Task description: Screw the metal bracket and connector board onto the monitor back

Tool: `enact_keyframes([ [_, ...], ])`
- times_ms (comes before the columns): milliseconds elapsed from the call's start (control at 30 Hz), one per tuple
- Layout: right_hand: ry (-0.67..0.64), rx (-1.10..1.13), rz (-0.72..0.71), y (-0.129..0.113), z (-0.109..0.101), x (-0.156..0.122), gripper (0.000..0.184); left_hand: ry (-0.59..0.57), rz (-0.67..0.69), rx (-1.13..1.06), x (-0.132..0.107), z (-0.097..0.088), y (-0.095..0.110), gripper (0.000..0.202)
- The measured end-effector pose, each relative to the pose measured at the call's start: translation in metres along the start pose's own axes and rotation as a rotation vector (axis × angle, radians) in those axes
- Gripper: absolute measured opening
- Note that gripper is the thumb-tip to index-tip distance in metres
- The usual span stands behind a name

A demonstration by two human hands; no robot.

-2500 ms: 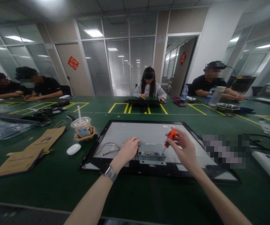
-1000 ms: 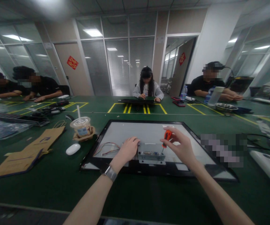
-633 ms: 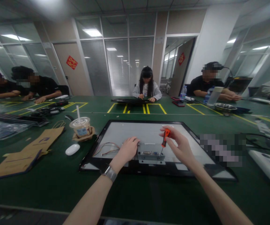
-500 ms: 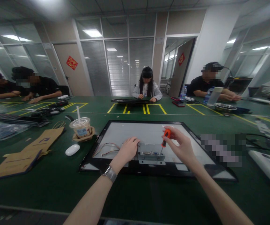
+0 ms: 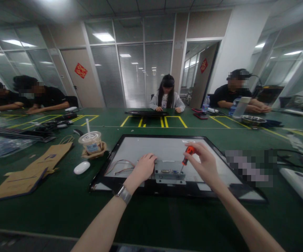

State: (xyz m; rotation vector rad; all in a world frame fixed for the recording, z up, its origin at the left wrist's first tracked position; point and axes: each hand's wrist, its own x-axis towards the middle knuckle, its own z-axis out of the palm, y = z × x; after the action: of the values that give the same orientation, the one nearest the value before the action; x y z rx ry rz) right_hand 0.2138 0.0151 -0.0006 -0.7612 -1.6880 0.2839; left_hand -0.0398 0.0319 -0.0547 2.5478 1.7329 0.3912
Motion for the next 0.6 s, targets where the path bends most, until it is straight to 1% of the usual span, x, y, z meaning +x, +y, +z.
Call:
enact_keyframes([
  [67, 0.018, -0.021, -0.016, -0.0022, -0.0006, 0.0010, 0.017, 0.000, 0.003, -0.001, -0.0002, -0.0003, 0.0002, 0.042],
  [133, -0.012, 0.015, -0.016, -0.0057, -0.0018, 0.0012, 0.017, -0.004, 0.008, -0.002, -0.0005, -0.0010, 0.0005, 0.042],
  [267, -0.097, 0.206, 0.094, -0.0087, -0.0030, 0.0005, 0.025, -0.001, 0.007, -0.005, -0.0005, -0.0012, 0.0006, 0.042],
  [333, -0.085, 0.247, 0.121, -0.0073, -0.0024, 0.0010, 0.024, -0.002, 0.004, -0.006, -0.0002, -0.0005, 0.0002, 0.042],
  [433, -0.001, 0.186, 0.084, -0.0054, -0.0021, 0.0028, 0.016, 0.003, -0.001, -0.008, -0.0002, 0.0001, -0.0003, 0.042],
  [500, 0.030, 0.136, 0.057, -0.0057, -0.0039, 0.0039, 0.013, 0.008, -0.004, -0.013, -0.0004, -0.0003, -0.0003, 0.041],
  [533, 0.018, 0.128, 0.056, -0.0062, -0.0056, 0.0043, 0.013, 0.008, -0.003, -0.016, -0.0005, -0.0006, -0.0002, 0.041],
  [600, -0.055, 0.171, 0.087, -0.0067, -0.0097, 0.0047, 0.019, 0.007, -0.002, -0.017, -0.0008, -0.0013, 0.0002, 0.042],
])
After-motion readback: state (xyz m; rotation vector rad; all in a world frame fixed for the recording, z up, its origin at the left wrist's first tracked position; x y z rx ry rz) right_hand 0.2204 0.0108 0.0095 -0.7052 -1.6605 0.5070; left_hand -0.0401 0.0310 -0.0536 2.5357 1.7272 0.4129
